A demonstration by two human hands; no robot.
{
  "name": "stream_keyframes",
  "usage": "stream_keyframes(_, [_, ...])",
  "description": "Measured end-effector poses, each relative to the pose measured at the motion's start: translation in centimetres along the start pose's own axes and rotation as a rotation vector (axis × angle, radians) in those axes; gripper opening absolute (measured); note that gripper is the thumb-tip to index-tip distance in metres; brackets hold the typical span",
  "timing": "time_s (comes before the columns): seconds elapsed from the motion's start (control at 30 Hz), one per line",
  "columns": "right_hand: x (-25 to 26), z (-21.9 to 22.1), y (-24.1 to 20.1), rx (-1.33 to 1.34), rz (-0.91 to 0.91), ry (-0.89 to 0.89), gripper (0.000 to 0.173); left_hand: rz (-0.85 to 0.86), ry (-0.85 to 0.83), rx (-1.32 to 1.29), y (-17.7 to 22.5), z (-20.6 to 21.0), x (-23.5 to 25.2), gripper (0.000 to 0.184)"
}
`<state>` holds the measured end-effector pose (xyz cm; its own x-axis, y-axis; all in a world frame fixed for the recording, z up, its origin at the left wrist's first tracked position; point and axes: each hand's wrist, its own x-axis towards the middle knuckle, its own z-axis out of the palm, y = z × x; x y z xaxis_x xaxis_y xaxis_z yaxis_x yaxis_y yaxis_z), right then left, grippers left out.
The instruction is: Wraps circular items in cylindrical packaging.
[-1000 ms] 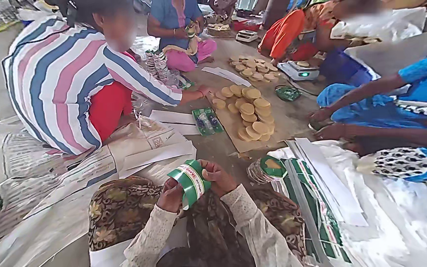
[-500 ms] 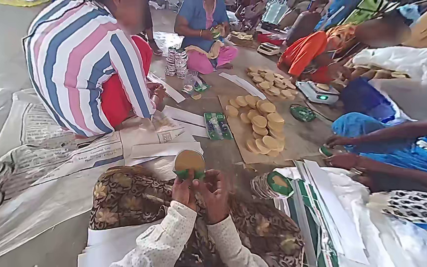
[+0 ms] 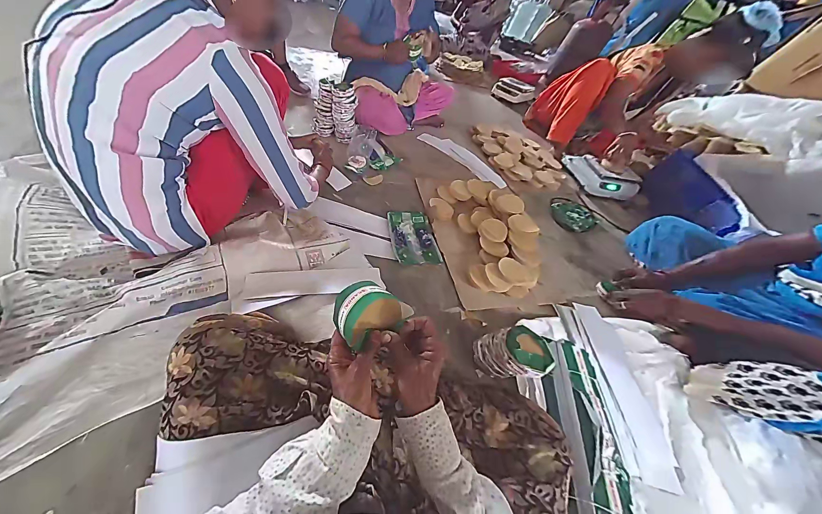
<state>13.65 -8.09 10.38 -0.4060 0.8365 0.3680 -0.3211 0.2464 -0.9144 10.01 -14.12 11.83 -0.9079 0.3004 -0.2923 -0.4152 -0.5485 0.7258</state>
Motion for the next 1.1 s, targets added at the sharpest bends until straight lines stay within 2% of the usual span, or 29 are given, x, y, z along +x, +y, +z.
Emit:
stream_keyframes(0.07, [0.2,0.2,0.1,0.047,-0.011,0.001,0.031,0.009,-0.021,0.004,0.0,-0.1,-0.1,0.042])
stream_keyframes(0.3, [0.3,0.5,-0.4,0.016,-0.121,0.081,0.041,0.037,-0.017,0.000,0.8,0.1,-0.2,0.040])
stream_keyframes(0.37, [-0.6,0.7,-0.7,0.078,-0.108,0.058,0.035,0.028,-0.008,-0.006,1.1,0.3,0.1,0.036])
stream_keyframes(0.43, [-1.1,0.8,-0.8,0.122,-0.094,0.060,0.020,0.031,-0.014,-0.014,1.0,0.4,0.3,0.036])
stream_keyframes(0.53, [-0.9,0.2,-0.2,0.067,-0.176,0.016,0.009,0.047,-0.013,-0.018,0.7,0.4,0.4,0.037])
stream_keyframes(0.73, [-0.3,0.6,-0.7,0.017,-0.076,0.043,0.016,0.059,-0.018,-0.007,0.6,0.2,0.5,0.040])
stream_keyframes(0.87, [-0.4,1.1,-0.5,-0.040,-0.128,0.067,0.015,0.092,-0.002,-0.026,0.5,0.3,0.5,0.039])
stream_keyframes(1.0, [-0.5,0.6,0.1,-0.042,-0.195,0.029,0.007,0.115,-0.006,-0.020,0.5,0.5,0.5,0.042])
stream_keyframes(1.1, [-0.2,0.2,0.0,-0.049,-0.159,-0.004,0.008,0.117,-0.029,0.002,0.6,0.3,0.5,0.045])
